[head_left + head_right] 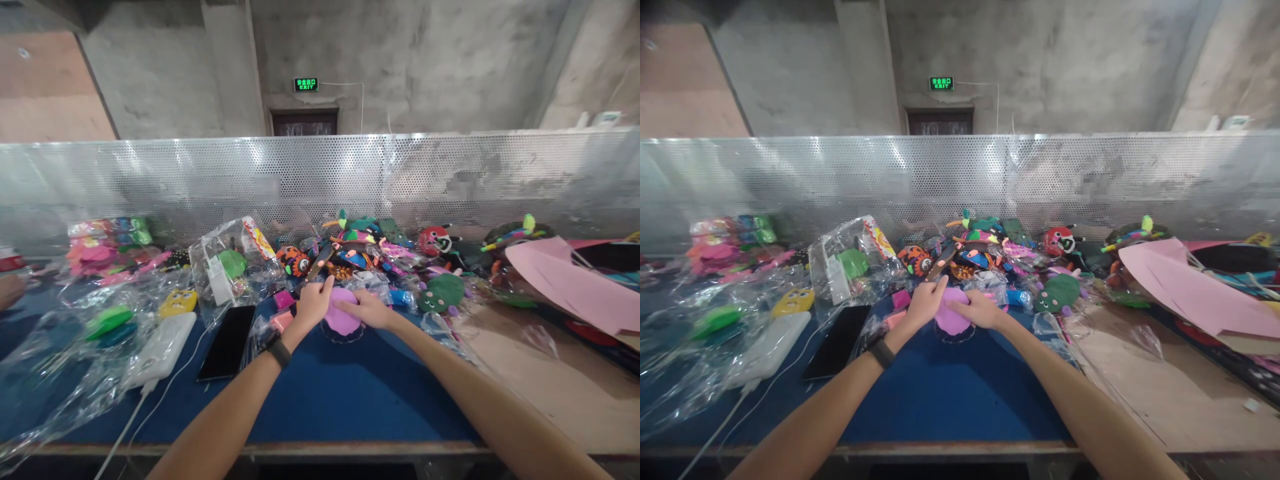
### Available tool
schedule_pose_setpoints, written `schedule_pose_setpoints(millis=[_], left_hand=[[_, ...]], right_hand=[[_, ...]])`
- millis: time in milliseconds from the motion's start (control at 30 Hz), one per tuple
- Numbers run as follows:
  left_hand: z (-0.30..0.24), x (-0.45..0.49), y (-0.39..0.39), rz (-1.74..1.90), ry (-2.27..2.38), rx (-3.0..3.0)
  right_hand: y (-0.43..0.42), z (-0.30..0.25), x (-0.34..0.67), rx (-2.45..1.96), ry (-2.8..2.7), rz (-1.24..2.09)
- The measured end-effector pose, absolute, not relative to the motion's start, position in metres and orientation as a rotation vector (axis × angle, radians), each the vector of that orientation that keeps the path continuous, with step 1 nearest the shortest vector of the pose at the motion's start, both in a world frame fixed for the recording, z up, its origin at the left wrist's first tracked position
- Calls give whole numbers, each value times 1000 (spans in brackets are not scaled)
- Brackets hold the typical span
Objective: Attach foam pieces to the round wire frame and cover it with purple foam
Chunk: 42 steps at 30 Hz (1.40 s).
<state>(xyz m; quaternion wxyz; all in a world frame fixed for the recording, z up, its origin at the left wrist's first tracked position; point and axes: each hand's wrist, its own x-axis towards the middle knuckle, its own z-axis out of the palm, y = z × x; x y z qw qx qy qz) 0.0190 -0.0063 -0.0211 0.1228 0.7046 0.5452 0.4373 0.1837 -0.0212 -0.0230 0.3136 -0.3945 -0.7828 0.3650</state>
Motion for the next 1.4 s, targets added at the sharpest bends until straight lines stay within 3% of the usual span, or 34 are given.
schedule_pose_setpoints(millis=[300, 767, 967, 1167, 1400], left_hand=[[-20, 23, -10, 1360, 1520, 2116], [-23, 24, -7, 1249, 1683, 2016], [-22, 24, -11, 1227, 1625, 2062], [-24, 24, -10, 1209, 1694, 1990], [-21, 26, -13, 1207, 1645, 2037]], right_hand=[[-27, -22, 182, -1052, -2133, 1003], [-27, -21, 179, -1022, -2079, 811], [-25, -22, 180, -1079, -2001, 907], [-25, -20, 181, -964, -2072, 702], [-19, -26, 183, -1001, -2027, 831]])
